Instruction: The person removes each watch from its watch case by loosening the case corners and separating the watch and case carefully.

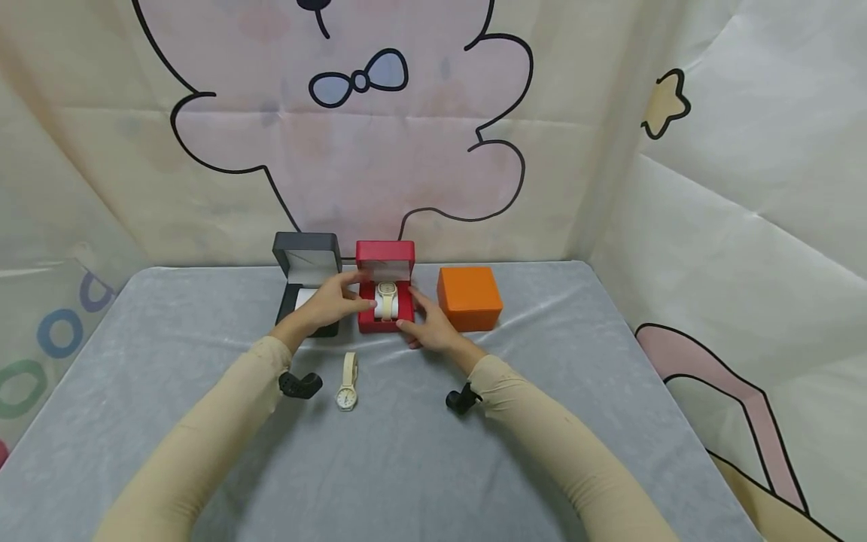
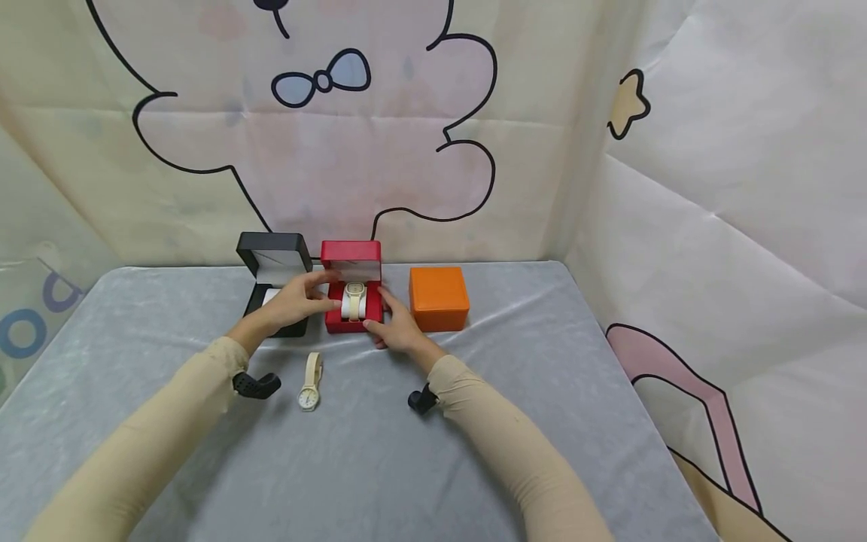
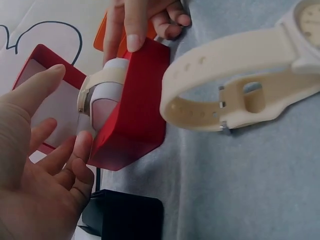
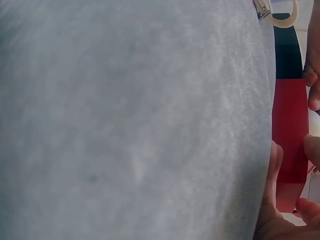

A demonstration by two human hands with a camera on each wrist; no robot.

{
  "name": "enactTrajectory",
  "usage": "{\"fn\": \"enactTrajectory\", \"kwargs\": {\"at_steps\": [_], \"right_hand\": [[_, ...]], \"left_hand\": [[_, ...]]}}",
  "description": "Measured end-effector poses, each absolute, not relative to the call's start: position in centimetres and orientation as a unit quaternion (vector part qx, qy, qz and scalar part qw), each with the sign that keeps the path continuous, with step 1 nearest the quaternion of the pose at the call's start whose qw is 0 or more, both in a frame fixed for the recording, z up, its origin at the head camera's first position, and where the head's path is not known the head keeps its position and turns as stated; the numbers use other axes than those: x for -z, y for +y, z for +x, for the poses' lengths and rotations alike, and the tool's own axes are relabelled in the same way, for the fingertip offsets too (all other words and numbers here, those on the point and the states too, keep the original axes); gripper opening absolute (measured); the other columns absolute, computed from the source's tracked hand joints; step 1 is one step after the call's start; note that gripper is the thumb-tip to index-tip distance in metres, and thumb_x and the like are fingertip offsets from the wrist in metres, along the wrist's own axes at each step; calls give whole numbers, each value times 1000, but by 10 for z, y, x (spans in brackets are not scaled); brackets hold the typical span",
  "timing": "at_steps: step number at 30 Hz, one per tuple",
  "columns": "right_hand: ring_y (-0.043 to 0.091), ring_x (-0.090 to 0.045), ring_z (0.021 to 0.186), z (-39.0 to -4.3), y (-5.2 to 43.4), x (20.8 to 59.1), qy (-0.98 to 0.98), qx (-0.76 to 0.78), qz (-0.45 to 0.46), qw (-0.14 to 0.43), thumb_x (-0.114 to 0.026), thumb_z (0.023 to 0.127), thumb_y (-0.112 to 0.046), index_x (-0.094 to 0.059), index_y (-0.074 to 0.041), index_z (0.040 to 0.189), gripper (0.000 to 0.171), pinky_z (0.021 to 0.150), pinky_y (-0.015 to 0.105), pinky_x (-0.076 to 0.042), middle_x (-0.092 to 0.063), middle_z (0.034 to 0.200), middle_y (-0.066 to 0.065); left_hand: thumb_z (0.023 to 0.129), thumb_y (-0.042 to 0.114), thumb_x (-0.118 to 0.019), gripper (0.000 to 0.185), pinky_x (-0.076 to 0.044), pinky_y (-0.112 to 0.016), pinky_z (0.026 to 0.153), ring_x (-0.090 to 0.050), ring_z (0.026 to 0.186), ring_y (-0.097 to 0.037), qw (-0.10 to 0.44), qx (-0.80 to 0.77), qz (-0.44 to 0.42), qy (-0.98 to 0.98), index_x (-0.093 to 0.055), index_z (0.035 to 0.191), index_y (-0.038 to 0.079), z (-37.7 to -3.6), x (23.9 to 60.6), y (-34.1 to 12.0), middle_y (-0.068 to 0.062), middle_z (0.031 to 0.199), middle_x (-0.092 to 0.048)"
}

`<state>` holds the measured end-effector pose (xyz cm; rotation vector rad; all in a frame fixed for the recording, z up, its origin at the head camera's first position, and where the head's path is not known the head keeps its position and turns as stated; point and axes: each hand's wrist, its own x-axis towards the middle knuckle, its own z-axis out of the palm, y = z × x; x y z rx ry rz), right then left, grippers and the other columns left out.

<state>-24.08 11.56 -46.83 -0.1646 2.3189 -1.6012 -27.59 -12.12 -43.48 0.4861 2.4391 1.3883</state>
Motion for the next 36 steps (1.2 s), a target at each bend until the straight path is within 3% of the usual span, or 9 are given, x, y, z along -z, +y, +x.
{"fn": "enactTrajectory", "kwargs": {"at_steps": [7, 14, 20, 23, 31, 36], "right_hand": [[18, -61, 60, -241, 116, 466, 811, 560, -53, 160, -67, 97, -12, -22, -22, 163, 80, 56, 30, -60, -45, 148, 20], [18, -61, 60, -240, 116, 464, 810, 562, -54, 157, -67, 97, -12, -22, -21, 162, 79, 57, 30, -60, -45, 148, 20], [19, -60, 61, -238, 115, 464, 813, 558, -56, 158, -67, 98, -12, -22, -22, 163, 79, 58, 30, -60, -43, 153, 20], [19, -61, 61, -238, 115, 464, 812, 559, -55, 157, -66, 98, -12, -22, -21, 162, 79, 58, 30, -60, -43, 153, 19], [19, -60, 60, -239, 114, 466, 811, 562, -57, 153, -66, 98, -11, -23, -20, 162, 78, 56, 30, -60, -44, 150, 19], [19, -61, 61, -238, 113, 466, 812, 560, -53, 156, -67, 98, -12, -23, -22, 162, 79, 57, 29, -60, -42, 152, 18]], "left_hand": [[94, 24, -72, 75, -50, -54, 102, -56, 124, -39, 129, -504, 157, 840, -34, 158, 13, -283, 428, -123, -19, 158, -41], [89, 25, -77, 86, -52, -45, 96, -59, 112, -34, 144, -460, 172, 859, -29, 160, 14, -287, 430, -122, -19, 159, -39], [85, 25, -82, 96, -32, -61, 118, -36, 145, -38, 158, -439, 190, 864, -24, 161, 12, -288, 434, -122, -21, 161, -35], [83, 25, -83, 96, -26, -62, 121, -31, 149, -38, 161, -421, 201, 870, -27, 160, 12, -289, 433, -120, -21, 159, -37], [83, 30, -83, 92, -29, -56, 122, -36, 147, -37, 166, -357, 228, 890, -35, 155, 0, -294, 432, -114, -21, 158, -40], [83, 32, -83, 90, -35, -55, 119, -40, 141, -38, 167, -333, 218, 902, -38, 154, -1, -295, 434, -111, -25, 155, -39]]}}
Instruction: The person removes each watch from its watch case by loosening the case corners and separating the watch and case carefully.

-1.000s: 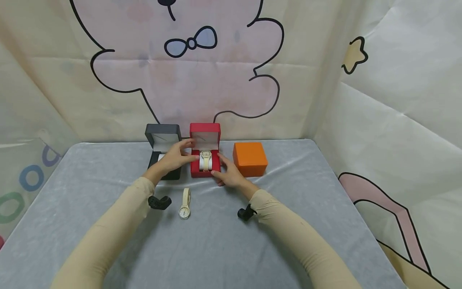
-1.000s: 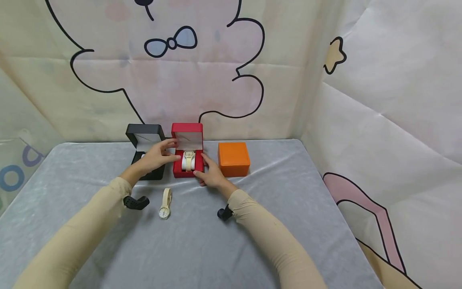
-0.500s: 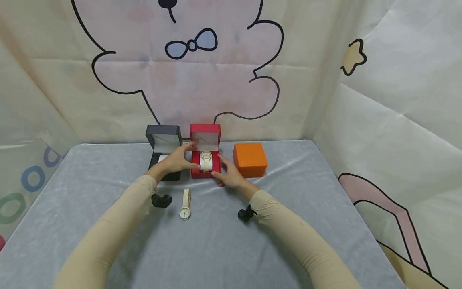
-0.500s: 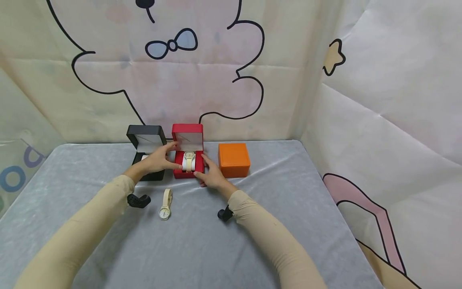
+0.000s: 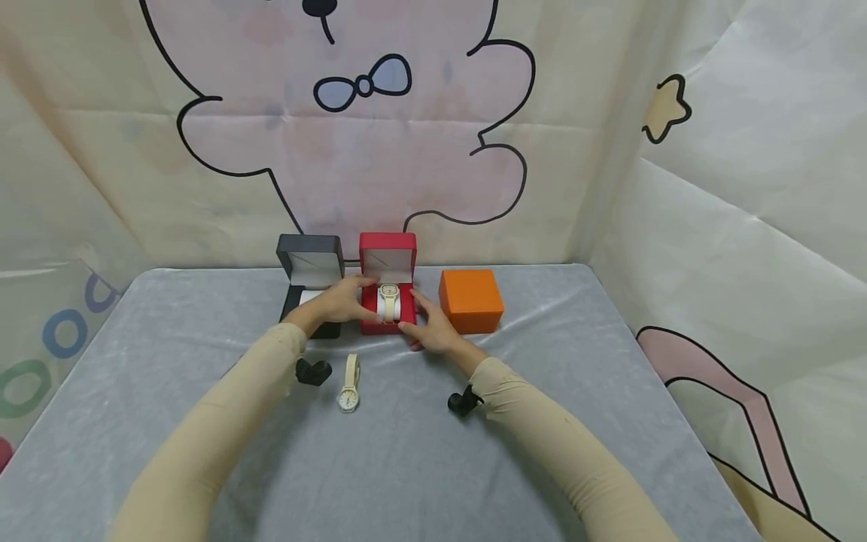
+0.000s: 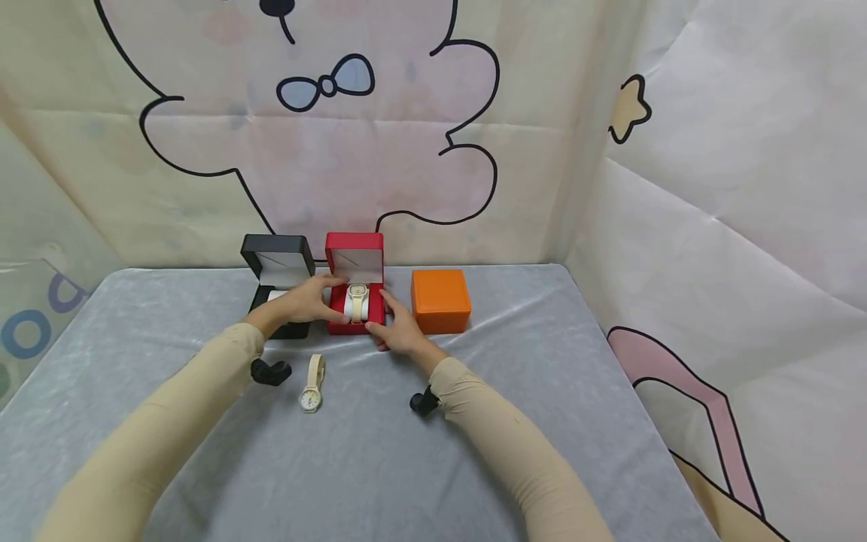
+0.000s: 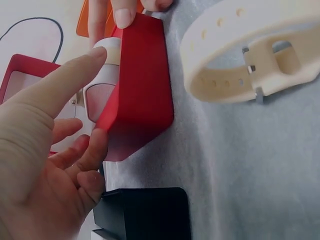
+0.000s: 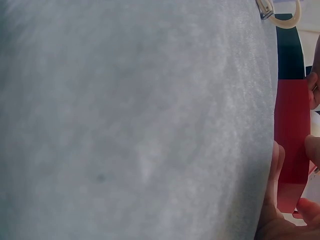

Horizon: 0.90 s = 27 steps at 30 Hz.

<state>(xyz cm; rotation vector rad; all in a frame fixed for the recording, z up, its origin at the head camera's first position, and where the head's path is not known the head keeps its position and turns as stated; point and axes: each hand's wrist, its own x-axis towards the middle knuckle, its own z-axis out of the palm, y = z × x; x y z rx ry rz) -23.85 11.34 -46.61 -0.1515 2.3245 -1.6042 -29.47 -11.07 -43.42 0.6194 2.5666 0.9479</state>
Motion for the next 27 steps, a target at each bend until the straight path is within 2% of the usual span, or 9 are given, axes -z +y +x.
{"fn": "enactTrajectory", "kwargs": {"at_steps": [11, 19, 27], "right_hand": [[18, -61, 61, -238, 114, 466, 812, 558, -58, 159, -66, 98, -14, -22, -22, 163, 79, 59, 30, -60, -41, 154, 18], [19, -61, 60, -238, 114, 465, 813, 557, -58, 159, -66, 98, -13, -22, -21, 163, 78, 58, 30, -60, -41, 155, 17], [19, -61, 60, -238, 113, 464, 813, 558, -58, 157, -66, 98, -12, -23, -20, 162, 78, 57, 31, -60, -42, 153, 19]], "left_hand": [[83, 37, -83, 94, -32, -55, 121, -37, 143, -38, 172, -284, 208, 920, -35, 155, 0, -291, 433, -103, -23, 158, -30], [89, 38, -77, 88, -36, -55, 117, -40, 139, -37, 165, -251, 228, 926, -34, 155, -2, -291, 432, -102, -24, 153, -33], [89, 33, -78, 80, -38, -54, 115, -44, 133, -37, 152, -237, 239, 929, -42, 150, -4, -290, 430, -100, -25, 147, -38]]}}
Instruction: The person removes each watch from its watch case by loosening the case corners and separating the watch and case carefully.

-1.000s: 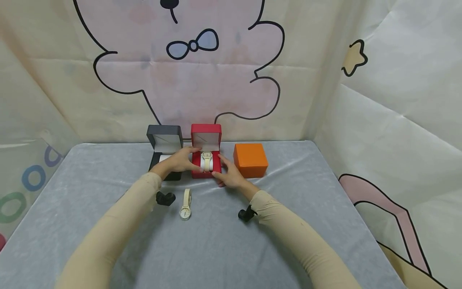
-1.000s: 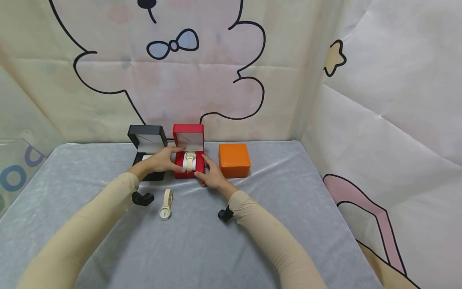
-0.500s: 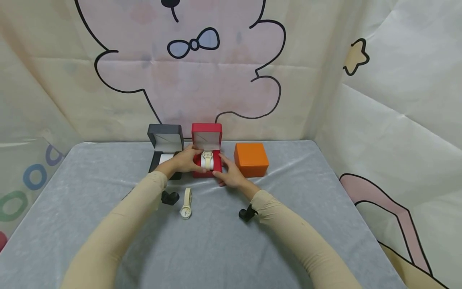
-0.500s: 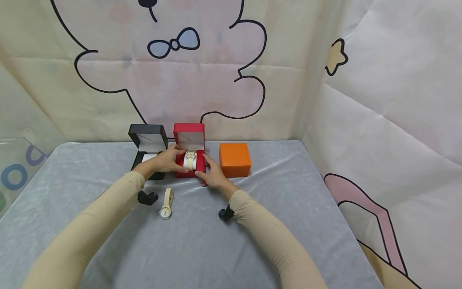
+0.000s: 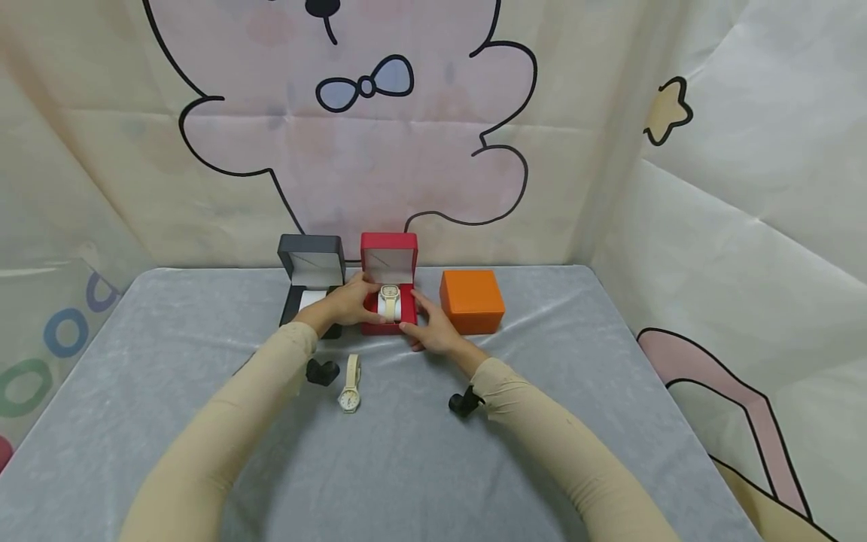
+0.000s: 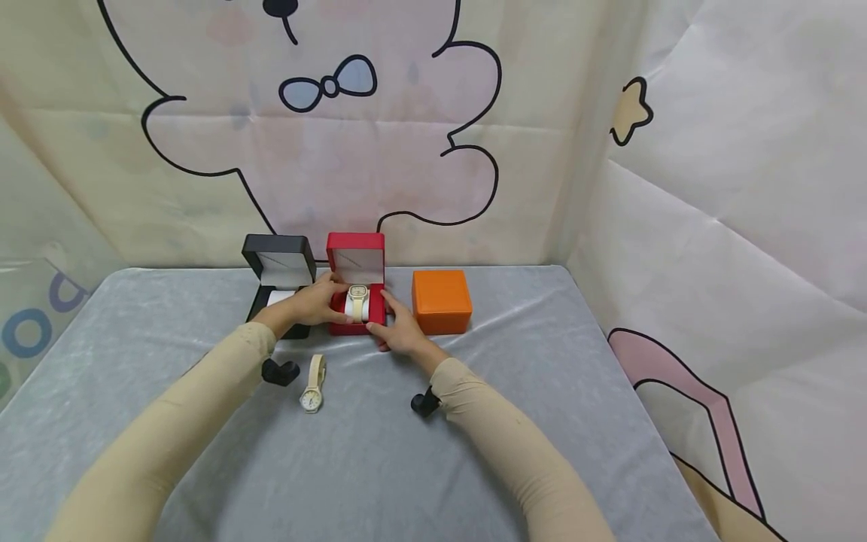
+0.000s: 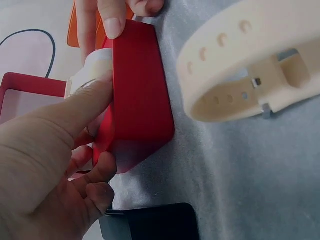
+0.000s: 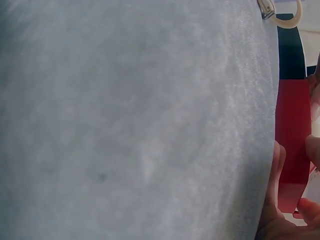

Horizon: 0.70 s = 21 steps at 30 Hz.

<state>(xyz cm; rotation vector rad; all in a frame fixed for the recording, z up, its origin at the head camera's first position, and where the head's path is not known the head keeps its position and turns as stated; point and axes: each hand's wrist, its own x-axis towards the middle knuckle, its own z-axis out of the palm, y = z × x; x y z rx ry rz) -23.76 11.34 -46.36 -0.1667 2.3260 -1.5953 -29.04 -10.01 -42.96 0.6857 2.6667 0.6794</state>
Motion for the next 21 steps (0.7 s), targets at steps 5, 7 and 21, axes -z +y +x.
{"fn": "enactTrajectory", "kwargs": {"at_steps": [5, 7, 21], "right_hand": [[19, -61, 61, -237, 114, 464, 817, 552, -57, 155, -66, 98, -14, -23, -22, 162, 78, 58, 31, -60, -42, 153, 19], [19, -61, 61, -237, 114, 465, 820, 547, -54, 156, -67, 98, -15, -23, -23, 162, 78, 59, 30, -60, -43, 153, 18], [18, -61, 61, -238, 112, 465, 819, 551, -46, 153, -68, 97, -14, -24, -22, 162, 79, 56, 29, -59, -44, 150, 20]], "left_hand": [[89, 32, -78, 79, -37, -53, 117, -44, 136, -37, 155, -235, 233, 931, -42, 150, -4, -289, 428, -98, -26, 152, -34], [89, 32, -78, 79, -37, -54, 117, -44, 136, -37, 154, -240, 232, 930, -42, 150, -3, -288, 428, -98, -26, 153, -33], [81, 26, -87, 82, -44, -54, 111, -56, 129, -33, 84, -287, 233, 925, -45, 150, 9, -286, 440, -101, -17, 141, -59]]}}
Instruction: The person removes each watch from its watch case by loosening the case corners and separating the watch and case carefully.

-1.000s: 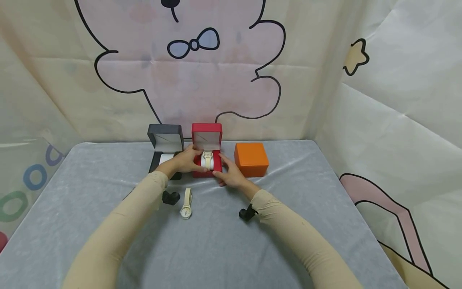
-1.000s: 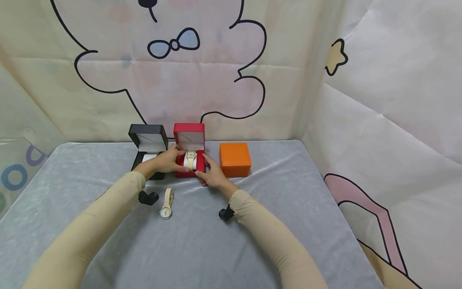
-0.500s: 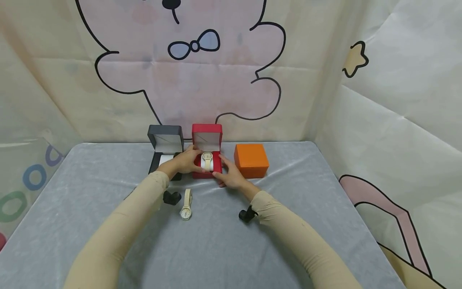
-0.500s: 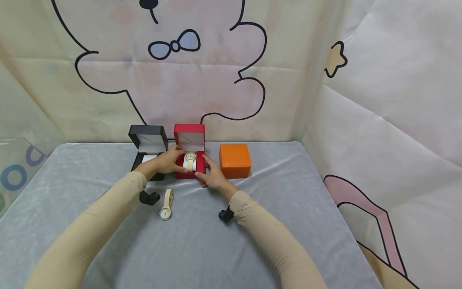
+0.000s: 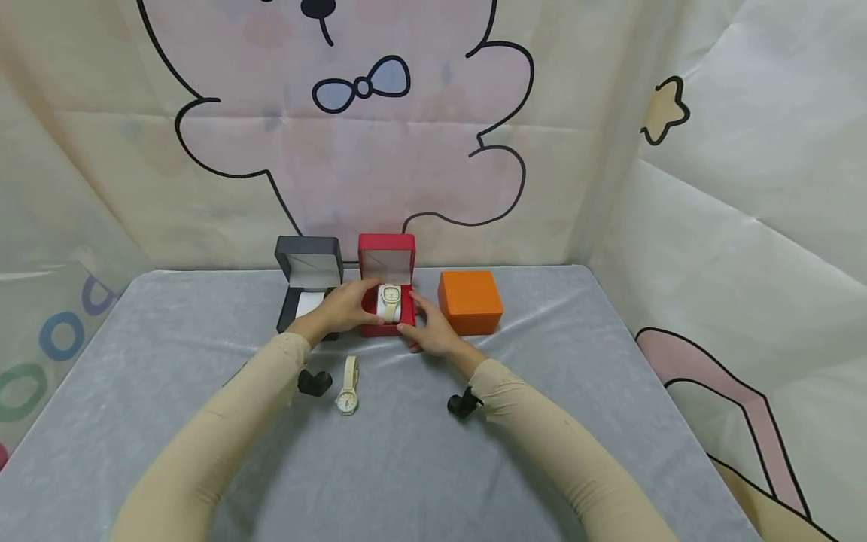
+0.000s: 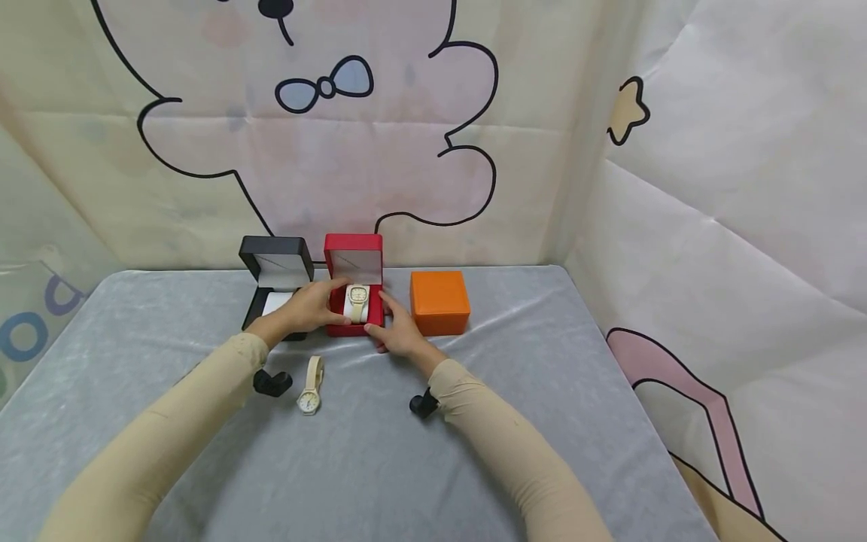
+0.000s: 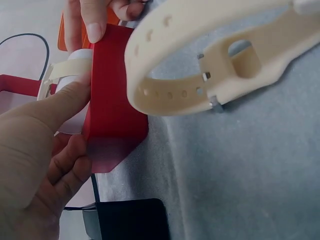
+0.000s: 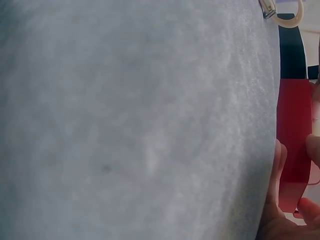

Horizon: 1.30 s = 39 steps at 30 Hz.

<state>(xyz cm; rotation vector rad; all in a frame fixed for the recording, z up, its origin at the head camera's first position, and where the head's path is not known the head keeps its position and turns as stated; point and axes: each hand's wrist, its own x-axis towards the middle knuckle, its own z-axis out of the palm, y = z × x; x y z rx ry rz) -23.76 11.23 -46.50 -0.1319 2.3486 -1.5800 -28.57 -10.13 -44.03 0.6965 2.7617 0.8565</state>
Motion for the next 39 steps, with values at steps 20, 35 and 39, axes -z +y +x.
{"fn": "enactTrajectory", "kwargs": {"at_steps": [20, 35, 39], "right_hand": [[19, -61, 63, -240, 110, 461, 818, 551, -44, 159, -67, 98, -15, -23, -19, 162, 78, 59, 30, -60, -41, 155, 20], [21, -63, 66, -237, 111, 458, 827, 537, -27, 166, -69, 97, -18, -24, -21, 162, 79, 62, 31, -61, -42, 154, 18], [20, -63, 64, -237, 111, 462, 827, 538, -26, 160, -69, 97, -17, -25, -21, 161, 79, 60, 30, -60, -43, 153, 18]], "left_hand": [[81, 23, -87, 85, -52, -26, 68, -65, 82, -19, 103, -410, 195, 885, -43, 154, 18, -281, 426, -114, -12, 133, -60], [81, 25, -86, 85, -51, -29, 67, -64, 79, -19, 82, -417, 199, 883, -43, 154, 15, -259, 426, -125, -20, 115, -67], [82, 22, -86, 84, -51, -30, 66, -64, 77, -18, 77, -424, 203, 879, -43, 154, 12, -252, 426, -129, -21, 109, -69]]}}
